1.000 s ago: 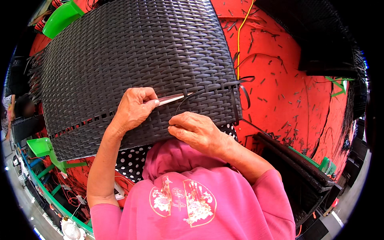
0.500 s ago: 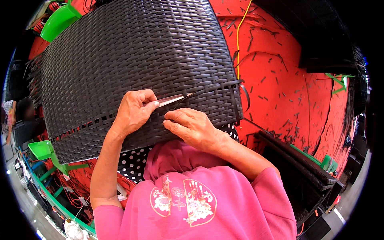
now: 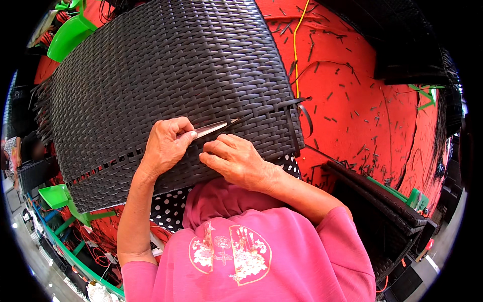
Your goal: The person sits on the floor and weaves a black plastic strip into a large woven mat using a metal tool. They repeatedly insert the tool into the mat's weave to pull the strip through, trimming excess material as needed.
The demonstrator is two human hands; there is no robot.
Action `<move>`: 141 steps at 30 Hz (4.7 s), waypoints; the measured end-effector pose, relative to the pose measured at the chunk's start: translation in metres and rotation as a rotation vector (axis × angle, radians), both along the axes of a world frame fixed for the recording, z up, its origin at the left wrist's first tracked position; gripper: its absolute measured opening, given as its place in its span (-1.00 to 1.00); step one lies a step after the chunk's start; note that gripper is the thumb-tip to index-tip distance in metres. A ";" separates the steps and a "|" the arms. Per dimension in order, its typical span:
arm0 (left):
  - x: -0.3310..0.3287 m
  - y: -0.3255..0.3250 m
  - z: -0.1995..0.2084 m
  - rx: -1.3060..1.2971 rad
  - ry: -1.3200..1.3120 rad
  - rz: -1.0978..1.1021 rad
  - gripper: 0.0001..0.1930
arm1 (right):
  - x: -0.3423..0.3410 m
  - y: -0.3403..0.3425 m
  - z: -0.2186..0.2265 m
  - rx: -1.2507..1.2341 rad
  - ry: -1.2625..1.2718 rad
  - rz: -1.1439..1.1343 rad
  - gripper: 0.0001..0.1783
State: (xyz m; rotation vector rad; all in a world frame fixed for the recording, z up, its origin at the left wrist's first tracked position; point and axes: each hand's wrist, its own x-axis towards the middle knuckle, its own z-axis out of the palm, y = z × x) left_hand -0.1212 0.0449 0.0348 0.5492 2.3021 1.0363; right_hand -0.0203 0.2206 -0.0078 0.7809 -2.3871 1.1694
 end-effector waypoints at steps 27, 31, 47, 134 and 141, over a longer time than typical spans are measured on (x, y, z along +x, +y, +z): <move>0.000 -0.002 -0.004 0.022 -0.078 0.019 -0.91 | 0.003 -0.018 0.004 -0.075 0.042 -0.054 -0.82; 0.000 -0.004 -0.007 0.019 -0.071 0.014 -0.91 | 0.003 -0.023 0.003 -0.095 0.050 -0.053 -0.84; -0.008 -0.003 -0.002 0.182 -0.416 0.123 -0.92 | -0.024 -0.037 0.010 -0.360 -0.021 -0.183 -0.77; 0.000 0.008 0.021 -0.162 0.190 -0.036 -0.88 | -0.038 0.073 0.054 0.111 -0.831 -0.284 -0.60; 0.000 0.009 0.024 -0.204 0.194 -0.040 -0.87 | -0.044 0.071 0.042 0.139 -0.873 -0.263 -0.57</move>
